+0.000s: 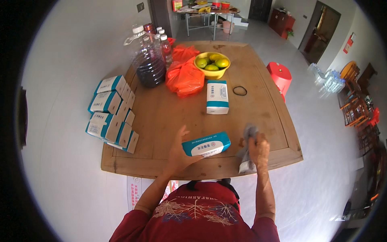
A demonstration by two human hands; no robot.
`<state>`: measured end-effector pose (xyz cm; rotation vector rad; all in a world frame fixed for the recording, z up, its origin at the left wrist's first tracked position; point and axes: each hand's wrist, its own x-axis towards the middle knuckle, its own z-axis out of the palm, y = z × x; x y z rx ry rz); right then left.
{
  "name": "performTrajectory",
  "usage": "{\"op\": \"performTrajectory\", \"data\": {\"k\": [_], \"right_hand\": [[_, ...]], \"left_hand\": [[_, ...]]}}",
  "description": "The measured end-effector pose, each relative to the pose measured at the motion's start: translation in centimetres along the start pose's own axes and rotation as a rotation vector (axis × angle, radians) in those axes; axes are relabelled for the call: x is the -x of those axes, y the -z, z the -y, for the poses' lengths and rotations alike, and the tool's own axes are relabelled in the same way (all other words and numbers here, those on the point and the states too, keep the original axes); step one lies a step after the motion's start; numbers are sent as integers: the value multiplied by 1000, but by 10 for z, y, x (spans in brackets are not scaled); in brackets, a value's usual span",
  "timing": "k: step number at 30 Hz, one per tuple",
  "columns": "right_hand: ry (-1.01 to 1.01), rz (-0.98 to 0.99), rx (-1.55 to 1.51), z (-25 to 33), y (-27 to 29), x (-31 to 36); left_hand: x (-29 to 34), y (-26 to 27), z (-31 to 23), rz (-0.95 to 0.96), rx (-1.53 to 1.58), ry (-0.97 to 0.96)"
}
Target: The person wipes a wooden table with a gray cloth, then picks up small white and blue boxes one by one and wipes each box with the cloth. The person stacks the wiped boxes on the table. A bowl of fruit and several bottles are also on the table.
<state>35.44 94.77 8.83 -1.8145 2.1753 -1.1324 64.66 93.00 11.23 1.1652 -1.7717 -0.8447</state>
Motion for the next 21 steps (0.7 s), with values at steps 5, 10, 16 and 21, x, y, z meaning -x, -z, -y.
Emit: {"op": "performTrajectory", "data": {"k": [5, 10, 16, 21], "right_hand": [[333, -205, 43, 75, 2, -2], [546, 131, 127, 138, -41, 30], [747, 350, -106, 178, -53, 33], [489, 312, -4, 115, -47, 2]], "left_hand": [[23, -5, 46, 91, 418, 79], [25, -16, 62, 155, 265, 171], [55, -43, 121, 33, -495, -457], [31, -19, 55, -142, -231, -472]]}}
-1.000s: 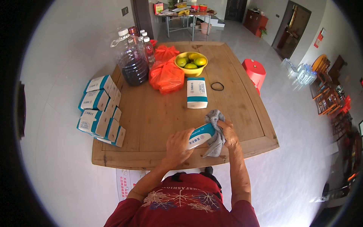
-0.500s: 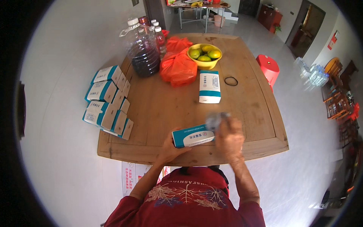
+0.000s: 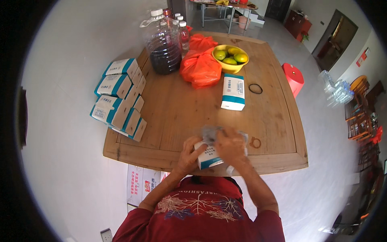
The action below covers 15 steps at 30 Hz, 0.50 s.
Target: The person wipes a wooden table with a gray cloth, then picks up small white and blue boxes one by one and wipes each box with the cloth. The person stacks the wiped boxes on the table. A bowl of fruit and several bottles are also on the table.
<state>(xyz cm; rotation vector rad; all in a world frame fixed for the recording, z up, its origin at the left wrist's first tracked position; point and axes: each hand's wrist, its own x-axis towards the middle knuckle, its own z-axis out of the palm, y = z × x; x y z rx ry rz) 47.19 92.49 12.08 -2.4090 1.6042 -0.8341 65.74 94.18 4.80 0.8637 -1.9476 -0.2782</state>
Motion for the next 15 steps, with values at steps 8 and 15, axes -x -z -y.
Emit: {"op": "performTrajectory", "data": {"k": [8, 15], "right_hand": [[-142, -59, 133, -25, -1, 17], [96, -93, -219, 37, -8, 22]], "left_hand": [[1, -5, -3, 27, -67, -121], [24, -18, 17, 41, -45, 3]]}}
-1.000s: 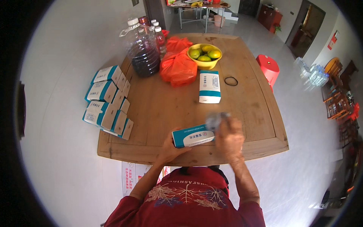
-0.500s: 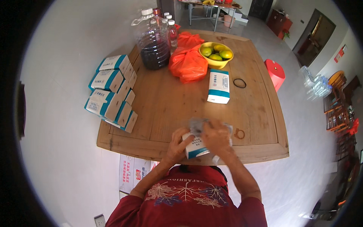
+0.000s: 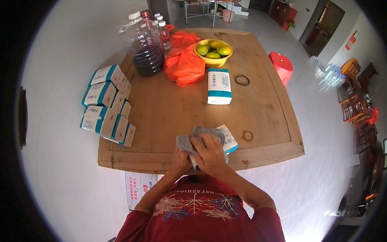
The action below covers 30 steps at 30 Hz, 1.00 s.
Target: The person wipes a wooden table with a gray cloth, then picks up small white and blue boxes one by one and wipes each box with the cloth. The person stacks the wiped boxes on the table. A bowl of fruit and several bottles are also on the table.
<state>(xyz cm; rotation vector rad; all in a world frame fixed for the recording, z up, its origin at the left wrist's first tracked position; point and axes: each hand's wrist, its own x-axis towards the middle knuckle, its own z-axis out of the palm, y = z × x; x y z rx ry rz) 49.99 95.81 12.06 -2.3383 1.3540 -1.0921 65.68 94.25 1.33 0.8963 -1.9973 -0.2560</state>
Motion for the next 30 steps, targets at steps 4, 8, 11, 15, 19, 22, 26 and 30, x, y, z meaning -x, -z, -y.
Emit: {"op": "performTrajectory", "data": {"k": [4, 8, 11, 15, 19, 22, 26, 30], "right_hand": [[-49, -49, 372, -43, -1, -9], [-273, -43, 392, -92, 9, -12], [-508, 13, -65, -118, 23, -11], [-842, -7, -775, -119, 42, -5], [-945, -176, -997, -122, 36, 10], [-680, -402, -562, -109, 8, 18], [-711, -233, -282, -84, -2, 39], [-84, -76, 408, -63, -14, 64]], "left_hand": [[-22, 15, -15, -29, -51, -140], [-22, 14, -16, -28, -69, -163], [-27, 18, -23, -3, -111, -148], [-32, 20, -23, -54, -71, -51], [-30, 14, -19, -62, 434, 436], [-29, 6, -16, -71, 552, 624], [-43, 9, -19, -276, 757, 802], [-54, 19, -17, -207, 648, 824]]}}
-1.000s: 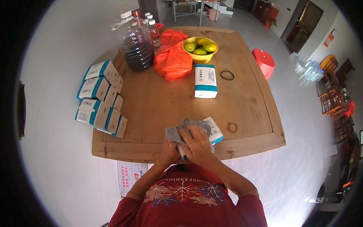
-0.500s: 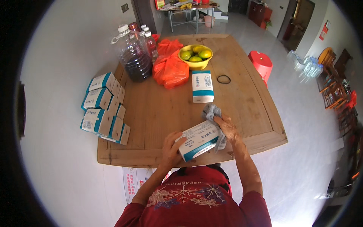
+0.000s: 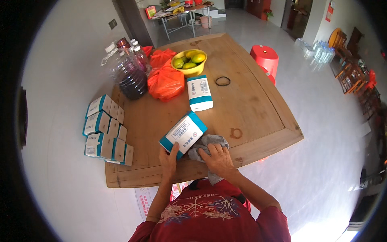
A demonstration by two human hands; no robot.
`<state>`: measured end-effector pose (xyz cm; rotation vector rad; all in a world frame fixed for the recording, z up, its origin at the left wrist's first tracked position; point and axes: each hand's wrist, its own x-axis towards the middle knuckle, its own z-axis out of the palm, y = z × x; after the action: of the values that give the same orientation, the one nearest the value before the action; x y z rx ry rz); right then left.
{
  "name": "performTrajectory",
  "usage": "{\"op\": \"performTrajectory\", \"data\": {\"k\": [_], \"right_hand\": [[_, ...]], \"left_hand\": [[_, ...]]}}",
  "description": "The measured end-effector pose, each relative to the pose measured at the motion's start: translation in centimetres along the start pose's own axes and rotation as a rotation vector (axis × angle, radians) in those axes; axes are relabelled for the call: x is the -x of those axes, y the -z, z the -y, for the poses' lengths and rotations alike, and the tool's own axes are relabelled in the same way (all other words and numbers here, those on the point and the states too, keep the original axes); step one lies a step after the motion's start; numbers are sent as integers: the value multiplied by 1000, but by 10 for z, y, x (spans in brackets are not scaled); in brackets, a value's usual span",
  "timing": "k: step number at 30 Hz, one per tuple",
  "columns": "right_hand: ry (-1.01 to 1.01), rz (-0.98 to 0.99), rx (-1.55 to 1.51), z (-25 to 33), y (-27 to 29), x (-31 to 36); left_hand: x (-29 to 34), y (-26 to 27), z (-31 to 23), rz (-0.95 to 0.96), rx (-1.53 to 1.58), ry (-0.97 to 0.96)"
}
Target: The person wipes a wooden table with a gray cloth, then picks up small white and blue boxes one by one and wipes each box with the cloth. The person stacks the wiped boxes on the table. A bowl of fruit and several bottles are also on the table.
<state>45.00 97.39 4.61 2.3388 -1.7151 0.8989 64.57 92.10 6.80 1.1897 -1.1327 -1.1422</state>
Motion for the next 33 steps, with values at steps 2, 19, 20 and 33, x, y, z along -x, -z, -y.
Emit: {"op": "performTrajectory", "data": {"k": [2, 19, 20, 33], "right_hand": [[9, 47, 10, -2, 8, 1], [-143, 17, 58, -95, 19, -36], [-125, 33, 38, -100, 21, -38], [-10, 108, -190, -120, 34, -45]], "left_hand": [[1, 0, 7, -72, 9, -73], [-29, -47, -50, 9, 463, 224], [-44, -59, -54, 3, 431, 216], [-129, -156, -40, -255, 178, 189]]}}
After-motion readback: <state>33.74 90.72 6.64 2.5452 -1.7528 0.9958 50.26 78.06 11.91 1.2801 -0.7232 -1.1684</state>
